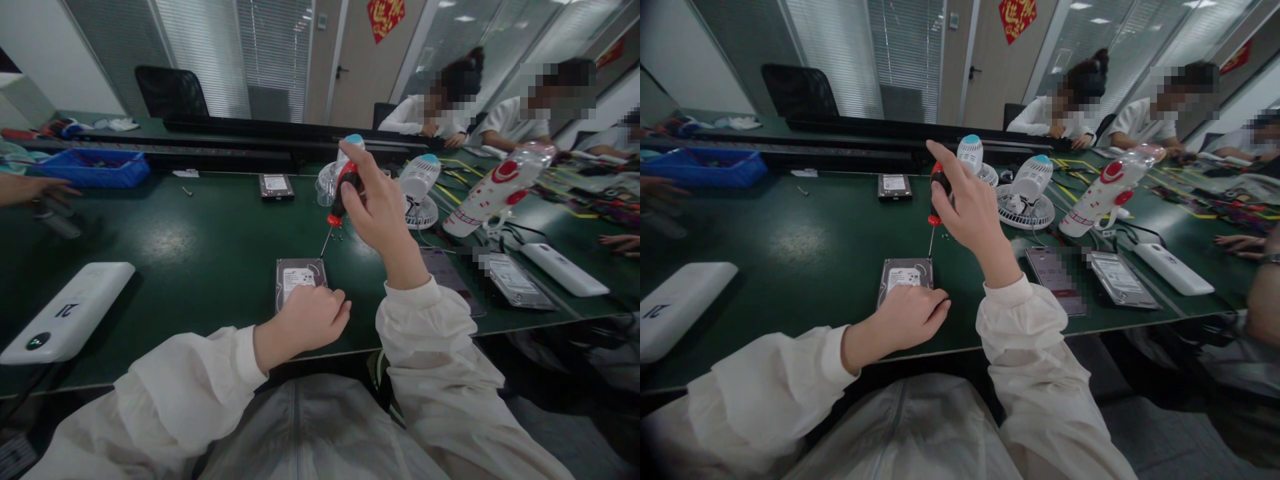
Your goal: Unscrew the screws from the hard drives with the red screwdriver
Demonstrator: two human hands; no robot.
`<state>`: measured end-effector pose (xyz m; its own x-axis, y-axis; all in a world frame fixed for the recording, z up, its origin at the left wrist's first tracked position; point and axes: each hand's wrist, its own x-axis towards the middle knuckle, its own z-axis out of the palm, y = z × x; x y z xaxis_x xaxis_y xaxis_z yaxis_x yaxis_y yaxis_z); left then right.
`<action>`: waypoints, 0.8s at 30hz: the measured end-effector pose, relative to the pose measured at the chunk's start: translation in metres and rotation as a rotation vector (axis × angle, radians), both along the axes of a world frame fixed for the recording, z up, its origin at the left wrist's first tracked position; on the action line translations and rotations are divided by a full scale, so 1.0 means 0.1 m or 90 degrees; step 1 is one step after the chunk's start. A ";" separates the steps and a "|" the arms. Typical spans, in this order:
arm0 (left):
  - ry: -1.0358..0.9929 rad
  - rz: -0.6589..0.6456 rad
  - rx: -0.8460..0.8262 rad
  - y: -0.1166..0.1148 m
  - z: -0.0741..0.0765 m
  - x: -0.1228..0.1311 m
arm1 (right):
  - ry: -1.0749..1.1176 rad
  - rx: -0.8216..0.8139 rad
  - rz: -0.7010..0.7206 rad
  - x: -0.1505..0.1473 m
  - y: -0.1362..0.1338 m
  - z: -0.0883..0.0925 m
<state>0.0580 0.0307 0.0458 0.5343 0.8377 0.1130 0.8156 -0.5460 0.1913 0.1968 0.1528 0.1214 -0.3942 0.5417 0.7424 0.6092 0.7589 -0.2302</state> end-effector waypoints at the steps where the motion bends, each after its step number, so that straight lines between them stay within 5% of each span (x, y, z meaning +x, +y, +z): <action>1: -0.001 -0.001 0.000 0.00 0.00 0.00 | 0.011 -0.009 0.014 -0.01 0.01 -0.02; 15: 0.001 -0.004 -0.007 0.00 0.01 0.00 | 0.165 0.026 0.027 -0.11 0.16 -0.17; 24: -0.003 -0.002 -0.003 0.00 0.00 0.00 | 0.090 0.029 0.049 -0.12 0.07 -0.11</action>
<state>0.0580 0.0310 0.0460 0.5362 0.8367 0.1114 0.8133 -0.5474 0.1970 0.1851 0.1595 0.1103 -0.3233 0.4786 0.8164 0.5132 0.8135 -0.2736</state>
